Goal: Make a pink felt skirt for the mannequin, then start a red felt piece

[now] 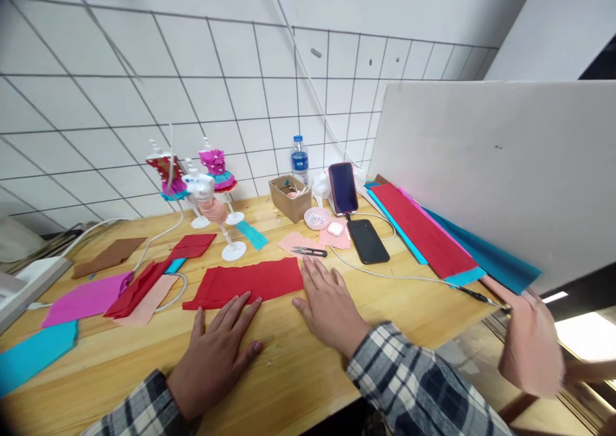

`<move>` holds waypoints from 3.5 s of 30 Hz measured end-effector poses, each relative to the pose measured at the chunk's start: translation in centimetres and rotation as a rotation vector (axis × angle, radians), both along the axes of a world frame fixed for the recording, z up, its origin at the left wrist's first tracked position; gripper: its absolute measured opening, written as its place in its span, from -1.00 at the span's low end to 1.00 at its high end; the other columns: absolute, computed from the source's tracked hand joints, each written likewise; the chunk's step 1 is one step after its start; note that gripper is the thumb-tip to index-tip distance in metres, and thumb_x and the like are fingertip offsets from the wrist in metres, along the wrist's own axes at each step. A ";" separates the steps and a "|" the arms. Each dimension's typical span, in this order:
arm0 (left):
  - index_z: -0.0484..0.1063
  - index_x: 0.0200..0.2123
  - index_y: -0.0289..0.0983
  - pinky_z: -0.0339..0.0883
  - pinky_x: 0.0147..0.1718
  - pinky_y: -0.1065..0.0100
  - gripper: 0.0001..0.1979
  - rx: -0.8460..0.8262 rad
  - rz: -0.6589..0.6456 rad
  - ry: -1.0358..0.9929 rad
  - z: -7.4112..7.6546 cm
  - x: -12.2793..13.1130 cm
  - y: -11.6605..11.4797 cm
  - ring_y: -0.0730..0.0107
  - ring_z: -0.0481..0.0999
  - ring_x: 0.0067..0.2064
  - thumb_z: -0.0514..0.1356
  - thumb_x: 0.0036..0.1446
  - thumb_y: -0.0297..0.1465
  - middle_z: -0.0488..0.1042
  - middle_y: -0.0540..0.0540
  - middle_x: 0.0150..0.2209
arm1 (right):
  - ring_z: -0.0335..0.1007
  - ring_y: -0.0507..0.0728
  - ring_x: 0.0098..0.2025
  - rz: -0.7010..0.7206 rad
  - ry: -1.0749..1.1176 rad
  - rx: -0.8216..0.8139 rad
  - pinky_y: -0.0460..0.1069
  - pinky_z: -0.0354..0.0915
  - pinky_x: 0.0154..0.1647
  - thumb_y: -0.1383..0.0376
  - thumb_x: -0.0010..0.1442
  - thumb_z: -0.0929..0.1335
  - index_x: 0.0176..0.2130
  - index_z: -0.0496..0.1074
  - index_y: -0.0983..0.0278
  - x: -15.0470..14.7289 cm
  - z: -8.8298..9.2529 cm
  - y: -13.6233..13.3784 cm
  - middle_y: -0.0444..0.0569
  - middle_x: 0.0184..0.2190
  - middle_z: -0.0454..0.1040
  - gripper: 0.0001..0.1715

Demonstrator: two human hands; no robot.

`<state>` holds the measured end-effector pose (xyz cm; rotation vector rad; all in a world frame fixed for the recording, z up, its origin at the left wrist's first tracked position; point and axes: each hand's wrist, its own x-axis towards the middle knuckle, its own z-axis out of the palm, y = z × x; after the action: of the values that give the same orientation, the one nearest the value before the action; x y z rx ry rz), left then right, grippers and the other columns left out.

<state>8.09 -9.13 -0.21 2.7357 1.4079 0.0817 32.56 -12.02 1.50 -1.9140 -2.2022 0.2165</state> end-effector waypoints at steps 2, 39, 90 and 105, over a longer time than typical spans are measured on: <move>0.12 0.32 -0.11 -0.15 0.18 -0.45 -0.35 -0.022 -0.002 -0.016 0.2 -0.1 -0.3 -0.10 0.20 0.30 -0.04 0.25 0.03 0.16 -0.24 0.34 | -0.26 0.24 0.44 0.122 0.046 0.055 0.25 -0.11 0.38 0.02 0.34 0.14 0.40 -0.12 0.29 -1.6 0.7 0.3 0.01 0.43 -0.20 -0.20; 0.49 -0.20 -0.13 0.08 0.08 -0.05 -0.76 0.009 0.307 -0.295 0.2 -8.0 6.7 0.09 0.40 0.02 0.25 0.09 -0.17 0.48 -0.09 -0.10 | -0.28 0.26 0.44 0.534 0.088 -0.226 0.35 -0.26 0.38 -0.16 0.31 0.08 0.36 0.04 0.06 -3.8 -0.6 3.9 -0.05 0.43 -0.18 -0.24; 0.49 0.00 -0.19 0.26 0.07 0.03 -0.60 0.084 0.287 -0.172 1.9 -13.4 6.2 0.06 0.46 0.06 -0.06 0.28 -0.25 0.52 -0.22 0.02 | -0.33 0.30 0.44 0.536 0.098 -0.181 0.39 -0.49 0.35 -0.21 0.22 0.20 0.40 -0.12 0.12 -2.8 0.2 4.6 0.06 0.43 -0.22 -0.05; 0.42 -0.10 -0.13 0.11 0.00 -0.03 -0.72 0.206 0.416 -0.027 2.4 -12.8 6.2 0.01 0.42 0.03 0.10 0.09 -0.35 0.51 -0.17 -0.04 | 0.20 0.28 0.22 0.628 0.066 -0.039 0.34 -0.09 0.29 -0.01 0.32 0.20 0.22 0.28 0.20 -7.2 0.0 5.6 0.06 0.24 0.31 -0.40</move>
<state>-4.66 -2.91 2.18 2.5243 2.0413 0.2971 25.35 -6.42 1.46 -1.1485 -2.6953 0.4123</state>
